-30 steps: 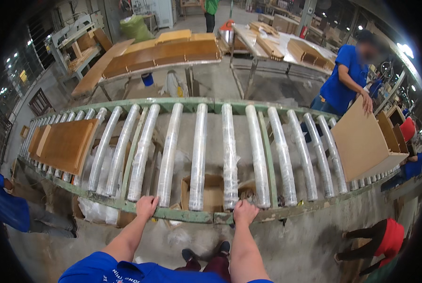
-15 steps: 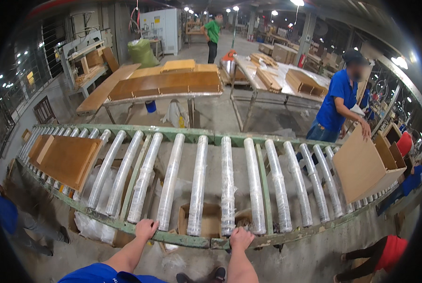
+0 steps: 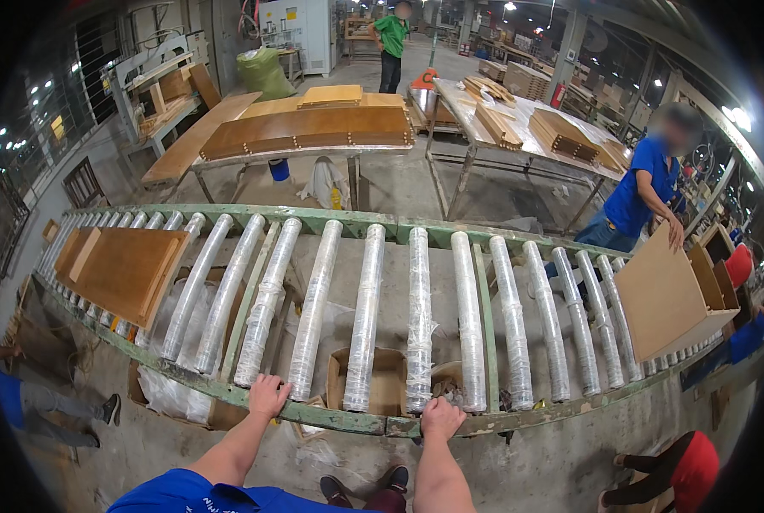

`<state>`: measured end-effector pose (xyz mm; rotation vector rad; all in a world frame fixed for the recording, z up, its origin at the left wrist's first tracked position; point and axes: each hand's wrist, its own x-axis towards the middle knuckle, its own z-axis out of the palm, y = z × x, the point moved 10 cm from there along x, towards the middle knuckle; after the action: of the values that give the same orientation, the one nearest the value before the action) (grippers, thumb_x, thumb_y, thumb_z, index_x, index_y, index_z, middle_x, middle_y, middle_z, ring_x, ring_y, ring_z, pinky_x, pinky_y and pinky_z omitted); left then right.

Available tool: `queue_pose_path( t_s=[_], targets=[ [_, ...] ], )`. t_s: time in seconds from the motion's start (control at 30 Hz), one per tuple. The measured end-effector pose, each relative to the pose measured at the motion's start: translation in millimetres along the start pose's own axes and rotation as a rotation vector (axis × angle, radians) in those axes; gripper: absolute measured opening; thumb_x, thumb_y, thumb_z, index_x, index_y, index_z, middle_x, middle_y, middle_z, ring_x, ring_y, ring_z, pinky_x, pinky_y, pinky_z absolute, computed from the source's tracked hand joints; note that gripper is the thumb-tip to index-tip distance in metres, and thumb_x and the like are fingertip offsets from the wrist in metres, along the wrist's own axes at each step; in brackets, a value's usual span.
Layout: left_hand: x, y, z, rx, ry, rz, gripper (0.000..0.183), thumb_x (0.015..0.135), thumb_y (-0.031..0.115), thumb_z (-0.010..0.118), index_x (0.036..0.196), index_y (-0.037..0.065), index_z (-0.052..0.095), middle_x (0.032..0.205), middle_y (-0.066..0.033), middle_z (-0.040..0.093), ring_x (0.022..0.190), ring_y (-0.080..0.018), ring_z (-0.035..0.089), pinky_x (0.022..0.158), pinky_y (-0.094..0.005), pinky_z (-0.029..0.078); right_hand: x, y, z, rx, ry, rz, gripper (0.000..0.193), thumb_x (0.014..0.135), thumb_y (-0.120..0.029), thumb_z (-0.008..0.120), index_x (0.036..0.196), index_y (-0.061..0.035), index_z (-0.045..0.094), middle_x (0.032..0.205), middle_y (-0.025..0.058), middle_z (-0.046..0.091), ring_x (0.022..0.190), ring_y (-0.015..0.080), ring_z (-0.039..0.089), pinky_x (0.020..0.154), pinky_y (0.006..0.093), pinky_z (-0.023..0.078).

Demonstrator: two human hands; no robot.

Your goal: The person wipes a large wooden panel with a cloth on a roller conveyor, then moves to the floor to wipe another panel. They return to the conveyor to wipe additional panels, handling them one at a time.

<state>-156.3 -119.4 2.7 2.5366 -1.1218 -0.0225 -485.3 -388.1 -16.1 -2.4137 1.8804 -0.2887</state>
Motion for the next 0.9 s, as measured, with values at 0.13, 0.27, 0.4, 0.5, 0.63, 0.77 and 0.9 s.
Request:
queue_pose_path(
  t_s=[0.13,0.27,0.4,0.5,0.63,0.77,0.9],
  targets=[
    [0,-8,10,0.0,-0.081,-0.087,0.038,0.088,0.041,0.046,0.079,0.008,0.062,0.08,-0.0131,0.062,0.084,-0.0305,0.055,0.075,-0.0422,0.044,1,3,-2,0.009,0.052,0.008,0.025,0.082,-0.025,0.048,0.069,-0.0112,0.064,0.073,0.0108,0.064,0.076,0.028,0.059,0.08,0.0409,0.038],
    [2,-8,12,0.045,-0.093,-0.084,0.037,0.088,0.039,0.047,0.075,0.008,0.061,0.076,-0.0136,0.062,0.077,-0.0317,0.058,0.069,-0.0447,0.045,1,3,-1,0.017,0.061,-0.005,0.024,0.082,-0.025,0.048,0.069,-0.0112,0.064,0.073,0.011,0.064,0.076,0.0285,0.058,0.079,0.0412,0.038],
    [0,-9,12,0.048,-0.108,-0.101,0.042,0.087,0.044,0.046,0.073,0.007,0.063,0.075,-0.0148,0.063,0.077,-0.0323,0.06,0.069,-0.0446,0.046,0,1,-1,0.015,0.044,-0.018,0.025,0.082,-0.026,0.048,0.069,-0.0106,0.064,0.072,0.0115,0.064,0.076,0.0291,0.058,0.079,0.0415,0.038],
    [-2,-9,12,0.03,-0.122,-0.107,0.046,0.086,0.046,0.047,0.071,0.007,0.065,0.075,-0.0153,0.063,0.077,-0.0326,0.06,0.07,-0.0446,0.047,0,0,-3,0.038,0.046,-0.03,0.026,0.082,-0.026,0.047,0.07,-0.01,0.063,0.072,0.0121,0.064,0.075,0.0295,0.058,0.079,0.0415,0.038],
    [1,-8,11,0.018,-0.125,-0.111,0.046,0.085,0.047,0.047,0.071,0.007,0.065,0.076,-0.0158,0.064,0.078,-0.0326,0.06,0.07,-0.0444,0.047,-1,1,-5,0.047,0.054,-0.017,0.025,0.083,-0.026,0.047,0.071,-0.0098,0.063,0.071,0.0125,0.063,0.076,0.0298,0.058,0.079,0.0414,0.037],
    [-2,-16,11,0.021,-0.126,-0.125,0.045,0.085,0.047,0.047,0.072,0.007,0.064,0.076,-0.0155,0.063,0.077,-0.0328,0.06,0.07,-0.0445,0.047,-3,-4,-2,0.028,-0.024,-0.013,0.029,0.084,-0.027,0.043,0.076,-0.0102,0.065,0.075,0.0159,0.064,0.077,0.0304,0.059,0.082,0.041,0.037],
    [-4,-18,11,0.005,-0.1,-0.128,0.042,0.085,0.044,0.048,0.072,0.007,0.063,0.075,-0.0153,0.063,0.077,-0.0332,0.059,0.07,-0.0451,0.046,-3,-7,-2,0.011,-0.039,-0.019,0.029,0.085,-0.027,0.043,0.077,-0.0099,0.064,0.074,0.0159,0.064,0.077,0.0312,0.059,0.083,0.0412,0.037]
  ],
)
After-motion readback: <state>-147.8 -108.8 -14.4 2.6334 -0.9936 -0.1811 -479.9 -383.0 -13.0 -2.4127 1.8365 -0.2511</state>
